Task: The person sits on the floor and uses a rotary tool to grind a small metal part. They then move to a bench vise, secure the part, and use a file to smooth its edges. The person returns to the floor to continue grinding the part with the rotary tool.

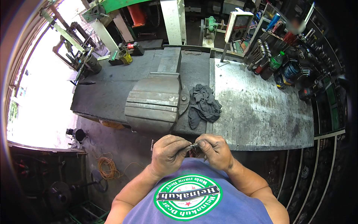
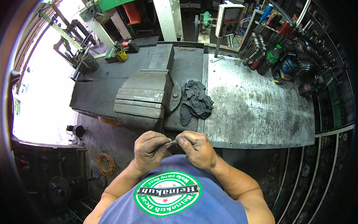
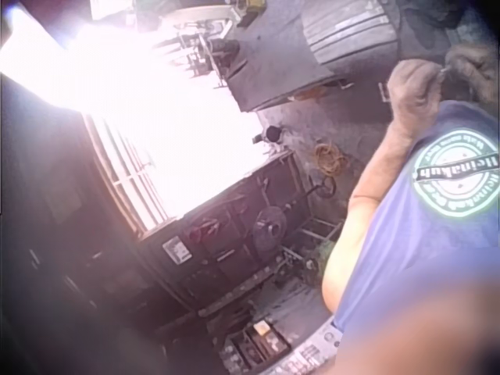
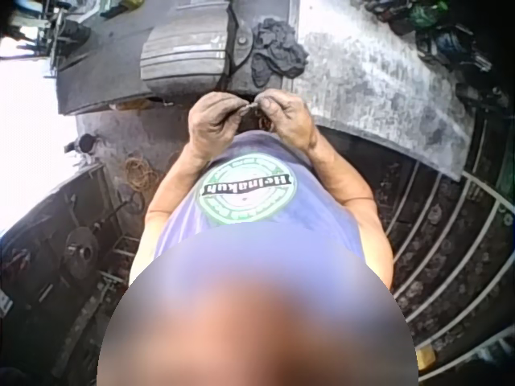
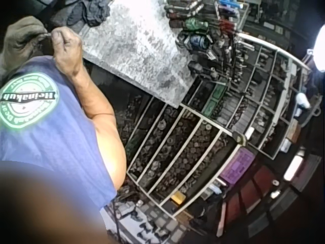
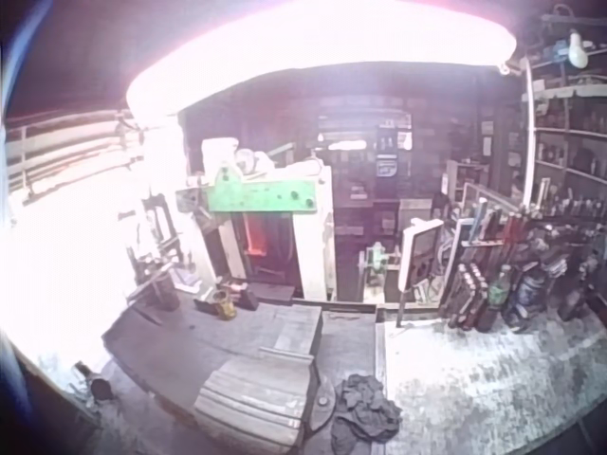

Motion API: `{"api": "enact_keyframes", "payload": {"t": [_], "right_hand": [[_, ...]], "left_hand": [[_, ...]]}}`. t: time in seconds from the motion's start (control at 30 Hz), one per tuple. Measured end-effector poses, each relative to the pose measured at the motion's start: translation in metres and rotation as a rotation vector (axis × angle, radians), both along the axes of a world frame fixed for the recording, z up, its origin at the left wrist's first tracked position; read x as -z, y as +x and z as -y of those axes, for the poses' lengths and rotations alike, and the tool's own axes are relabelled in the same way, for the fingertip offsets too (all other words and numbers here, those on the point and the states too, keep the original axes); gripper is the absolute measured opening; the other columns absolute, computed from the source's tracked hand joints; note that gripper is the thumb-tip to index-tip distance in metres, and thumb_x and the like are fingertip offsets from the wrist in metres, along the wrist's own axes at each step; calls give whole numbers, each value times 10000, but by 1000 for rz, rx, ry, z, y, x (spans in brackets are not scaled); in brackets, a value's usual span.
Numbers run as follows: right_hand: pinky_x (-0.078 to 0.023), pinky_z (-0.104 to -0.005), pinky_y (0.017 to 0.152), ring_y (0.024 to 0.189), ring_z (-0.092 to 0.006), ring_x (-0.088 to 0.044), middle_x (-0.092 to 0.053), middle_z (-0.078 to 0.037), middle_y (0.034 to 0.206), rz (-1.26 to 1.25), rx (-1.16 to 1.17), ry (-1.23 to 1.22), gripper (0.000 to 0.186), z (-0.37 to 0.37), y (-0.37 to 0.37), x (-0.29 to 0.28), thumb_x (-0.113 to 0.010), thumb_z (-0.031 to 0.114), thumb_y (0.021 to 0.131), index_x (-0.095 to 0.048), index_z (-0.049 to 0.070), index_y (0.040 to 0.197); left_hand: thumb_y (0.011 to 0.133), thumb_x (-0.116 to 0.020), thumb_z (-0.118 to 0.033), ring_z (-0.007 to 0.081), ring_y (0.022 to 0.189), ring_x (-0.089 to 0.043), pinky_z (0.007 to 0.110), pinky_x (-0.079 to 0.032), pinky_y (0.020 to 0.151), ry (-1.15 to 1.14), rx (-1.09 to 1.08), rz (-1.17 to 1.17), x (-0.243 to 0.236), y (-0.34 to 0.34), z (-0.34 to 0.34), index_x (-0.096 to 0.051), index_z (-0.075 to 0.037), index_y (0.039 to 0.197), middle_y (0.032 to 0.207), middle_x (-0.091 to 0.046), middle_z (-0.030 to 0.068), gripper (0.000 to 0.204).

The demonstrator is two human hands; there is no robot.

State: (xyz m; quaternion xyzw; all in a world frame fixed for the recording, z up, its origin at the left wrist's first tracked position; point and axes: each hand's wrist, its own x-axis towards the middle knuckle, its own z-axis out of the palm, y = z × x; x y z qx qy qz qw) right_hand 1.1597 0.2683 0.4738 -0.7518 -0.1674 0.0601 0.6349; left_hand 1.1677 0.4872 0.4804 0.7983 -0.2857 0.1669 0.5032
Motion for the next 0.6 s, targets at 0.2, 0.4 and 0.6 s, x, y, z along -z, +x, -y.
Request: {"api": "enact_keyframes", "payload": {"t": [0.2,0.4,0.6], "right_hand": [[-575,-371,688,770,-255,-734,-729,-128,880,198,38,-90,108,-3,-1,-10,-706,66,984,-711,-16,1055],[-568,-418,710,763,-293,-730,-724,-159,848,153,108,-229,220,1,-27,-5,-613,174,1066,-725,2,989],[-545,-544,760,823,-473,-698,-693,-266,840,20,561,-178,347,-28,-108,8,-643,315,1049,-675,9,889]], "left_hand": [[798,-846,2,260,745,-716,377,-553,679,-13,70,-88,4,4,-1,-769,-30,964,880,-761,98,185],[845,-832,8,271,762,-719,362,-566,697,59,216,-100,13,7,-2,-769,-12,943,873,-757,128,118],[873,-783,10,270,788,-716,355,-565,771,40,590,-269,20,-4,10,-772,32,990,885,-762,159,120]]}}
